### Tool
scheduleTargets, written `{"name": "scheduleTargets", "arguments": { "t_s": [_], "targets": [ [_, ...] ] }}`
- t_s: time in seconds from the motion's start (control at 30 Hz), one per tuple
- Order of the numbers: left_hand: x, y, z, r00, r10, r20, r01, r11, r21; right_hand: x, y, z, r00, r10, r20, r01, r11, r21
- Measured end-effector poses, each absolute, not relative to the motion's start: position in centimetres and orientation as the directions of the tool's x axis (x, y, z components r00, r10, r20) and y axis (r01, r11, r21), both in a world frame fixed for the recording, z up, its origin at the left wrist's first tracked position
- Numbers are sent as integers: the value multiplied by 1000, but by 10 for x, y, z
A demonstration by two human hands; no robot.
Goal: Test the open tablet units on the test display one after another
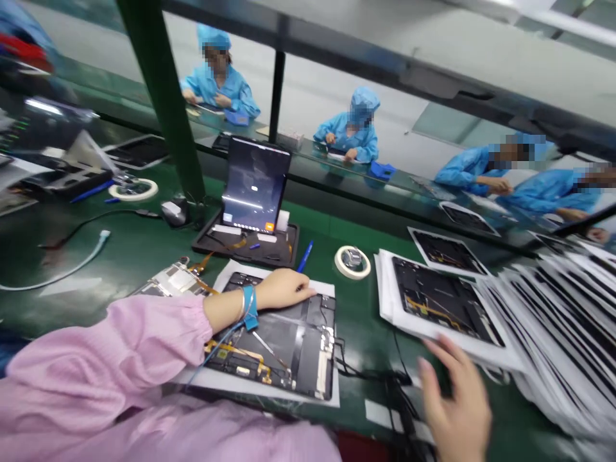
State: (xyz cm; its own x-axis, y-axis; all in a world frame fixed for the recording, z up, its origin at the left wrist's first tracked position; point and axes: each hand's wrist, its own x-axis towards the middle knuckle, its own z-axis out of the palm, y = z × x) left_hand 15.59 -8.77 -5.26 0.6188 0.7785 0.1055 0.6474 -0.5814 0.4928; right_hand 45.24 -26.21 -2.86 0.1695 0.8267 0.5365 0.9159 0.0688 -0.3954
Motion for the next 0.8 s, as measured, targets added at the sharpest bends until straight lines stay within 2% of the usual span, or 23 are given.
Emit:
{"name": "scheduleTargets", "arguments": {
  "t_s": [0.03,0.07,0.13,0.2,0.3,0.4,0.47,0.53,0.57,0.63,0.73,0.8],
  "targets": [
    [155,-88,-53,625,774,107,643,-587,493,430,-256,-23,113,904,413,877,105,-469],
    [154,-88,-53,631,768,107,637,-592,493,410,-248,-20,64,979,191,827,55,-560],
    [153,-87,-54,642,761,100,629,-596,500,382,-229,-20,-86,985,-150,743,-37,-669],
    [153,-86,-55,650,755,85,623,-594,510,372,-214,-26,-179,926,-334,641,-148,-753],
    [152,-87,-56,660,747,79,615,-598,514,378,-207,-30,-265,844,-466,483,-303,-822],
    [153,-87,-55,656,751,78,619,-594,513,391,-215,-24,-131,892,-432,325,-373,-869],
    [153,-87,-55,653,754,75,623,-591,513,394,-223,-18,7,942,-336,190,-331,-924],
    [153,-87,-55,648,757,78,625,-588,513,390,-229,-16,26,965,-260,118,-262,-958],
    [153,-87,-55,646,759,81,626,-587,513,386,-231,-16,11,972,-234,140,-233,-962],
    [153,-87,-55,643,761,81,627,-585,515,378,-232,-21,-4,985,-174,297,-165,-941],
    [153,-87,-55,649,758,69,626,-583,518,371,-230,-33,-12,996,-84,560,-63,-826],
    [153,-87,-55,651,756,70,624,-585,518,372,-228,-40,-55,994,-95,611,-42,-791]
  ]
}}
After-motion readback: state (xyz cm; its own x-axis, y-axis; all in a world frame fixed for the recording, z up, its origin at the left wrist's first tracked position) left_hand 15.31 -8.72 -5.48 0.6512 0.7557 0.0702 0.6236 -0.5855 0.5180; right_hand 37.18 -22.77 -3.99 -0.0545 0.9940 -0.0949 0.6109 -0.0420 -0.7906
